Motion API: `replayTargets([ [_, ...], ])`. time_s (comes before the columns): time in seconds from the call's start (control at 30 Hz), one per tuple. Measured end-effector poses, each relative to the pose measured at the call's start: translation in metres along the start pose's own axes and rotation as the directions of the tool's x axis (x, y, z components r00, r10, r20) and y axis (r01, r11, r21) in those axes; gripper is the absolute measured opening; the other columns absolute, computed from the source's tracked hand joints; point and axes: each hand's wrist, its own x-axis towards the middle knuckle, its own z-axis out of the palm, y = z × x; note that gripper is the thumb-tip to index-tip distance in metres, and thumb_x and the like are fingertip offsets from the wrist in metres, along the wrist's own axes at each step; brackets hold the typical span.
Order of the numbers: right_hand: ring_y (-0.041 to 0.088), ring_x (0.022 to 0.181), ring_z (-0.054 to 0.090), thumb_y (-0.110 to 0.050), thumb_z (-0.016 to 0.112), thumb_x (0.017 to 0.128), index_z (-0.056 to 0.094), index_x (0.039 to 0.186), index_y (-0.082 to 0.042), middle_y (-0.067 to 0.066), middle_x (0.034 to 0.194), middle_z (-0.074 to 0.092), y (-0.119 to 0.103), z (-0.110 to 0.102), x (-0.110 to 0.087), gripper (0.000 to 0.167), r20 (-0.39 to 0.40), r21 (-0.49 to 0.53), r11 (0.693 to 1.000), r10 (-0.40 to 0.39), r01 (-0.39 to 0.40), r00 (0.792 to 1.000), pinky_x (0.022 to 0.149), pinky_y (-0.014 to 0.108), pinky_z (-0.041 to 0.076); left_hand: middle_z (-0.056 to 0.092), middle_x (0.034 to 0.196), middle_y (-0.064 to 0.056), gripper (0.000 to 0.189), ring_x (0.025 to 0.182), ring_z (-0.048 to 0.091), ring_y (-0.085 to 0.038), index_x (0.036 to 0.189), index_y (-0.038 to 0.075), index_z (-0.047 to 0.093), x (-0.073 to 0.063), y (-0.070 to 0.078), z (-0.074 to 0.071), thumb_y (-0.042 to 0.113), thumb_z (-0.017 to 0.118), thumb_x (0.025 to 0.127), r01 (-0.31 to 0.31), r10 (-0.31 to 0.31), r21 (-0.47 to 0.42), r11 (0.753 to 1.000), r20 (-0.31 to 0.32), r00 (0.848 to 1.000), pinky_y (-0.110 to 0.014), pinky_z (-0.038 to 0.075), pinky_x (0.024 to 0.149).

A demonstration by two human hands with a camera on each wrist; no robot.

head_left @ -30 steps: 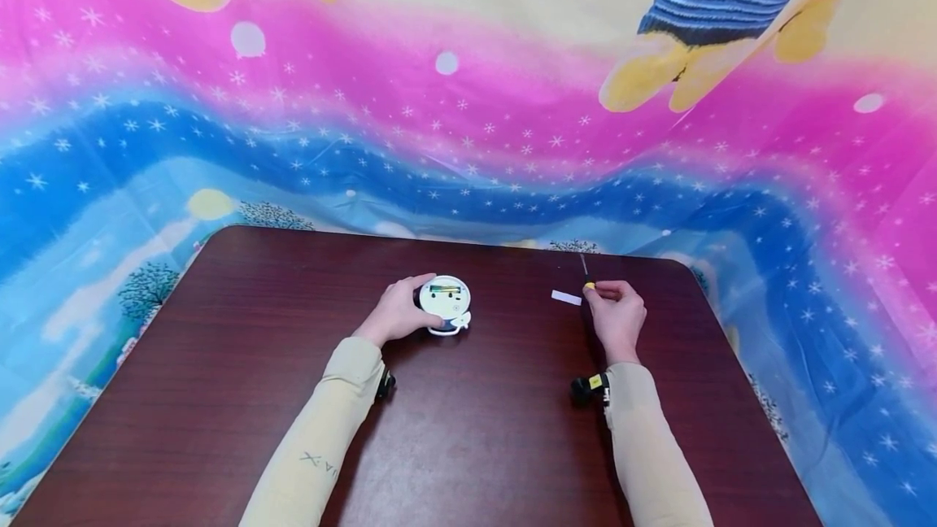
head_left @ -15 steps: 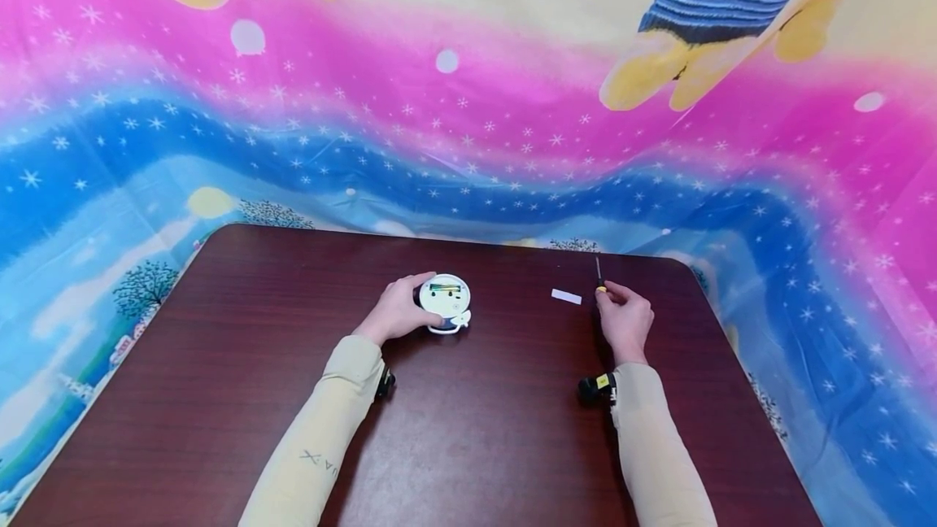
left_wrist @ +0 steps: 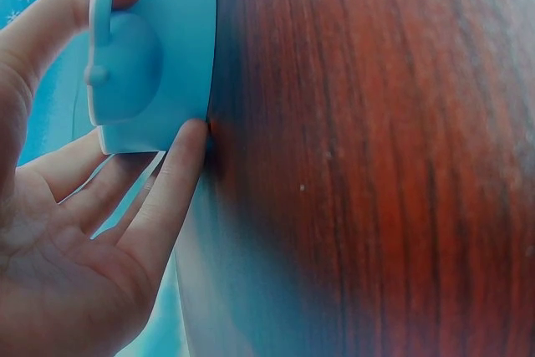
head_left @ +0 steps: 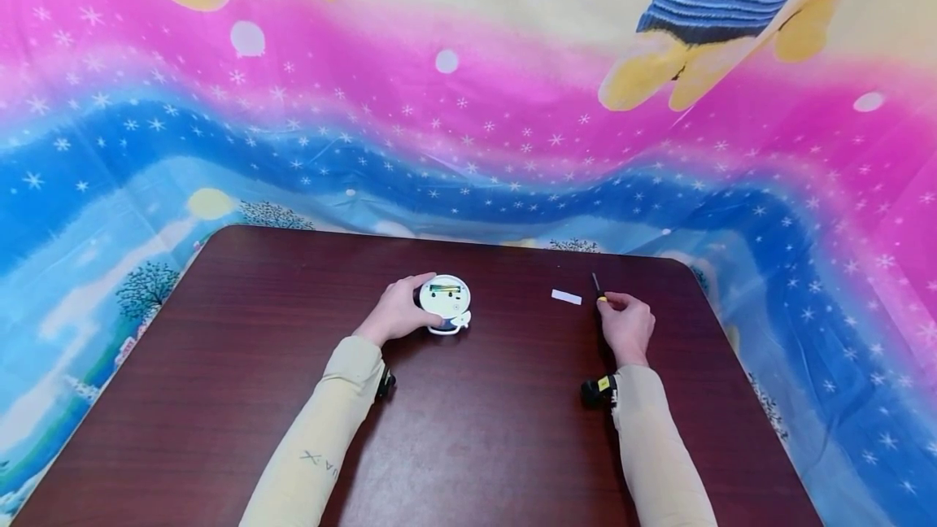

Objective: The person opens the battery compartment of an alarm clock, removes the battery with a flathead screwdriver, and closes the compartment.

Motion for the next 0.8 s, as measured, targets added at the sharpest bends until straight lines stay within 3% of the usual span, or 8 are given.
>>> replayTargets([
  [0.4, 0.039, 0.098, 0.062, -0.014, 0.071, 0.093, 0.077, 0.112, 0.001, 0.019, 0.096, 0.074, -0.0001, -0.002, -0.0019, 0.025, 0.022, -0.08, 0.996, -0.035, 0.037, 0.999, 0.091, 0.05, 0.044, 0.058, 0.141, -0.013, 0.089, 0.129, 0.047, -0.036, 0.149, 0.009, 0.053, -0.0006, 0.001, -0.0005, 0.028, 0.092, 0.072, 0.0, 0.0, -0.003, 1.0, 0.0, 1.0, -0.047, 0.04, 0.106],
  [0.8, 0.036, 0.097, 0.062, -0.016, 0.071, 0.095, 0.076, 0.113, 0.0, 0.018, 0.098, 0.073, -0.001, -0.0016, -0.0038, 0.025, 0.051, -0.093, 0.996, 0.002, 0.003, 0.999, 0.09, 0.051, 0.046, 0.058, 0.141, -0.013, 0.089, 0.129, 0.048, -0.035, 0.15, 0.008, 0.052, -0.0007, 0.0019, -0.0011, 0.027, 0.092, 0.072, 0.0, 0.0, -0.004, 1.0, 0.001, 1.0, -0.046, 0.04, 0.106],
])
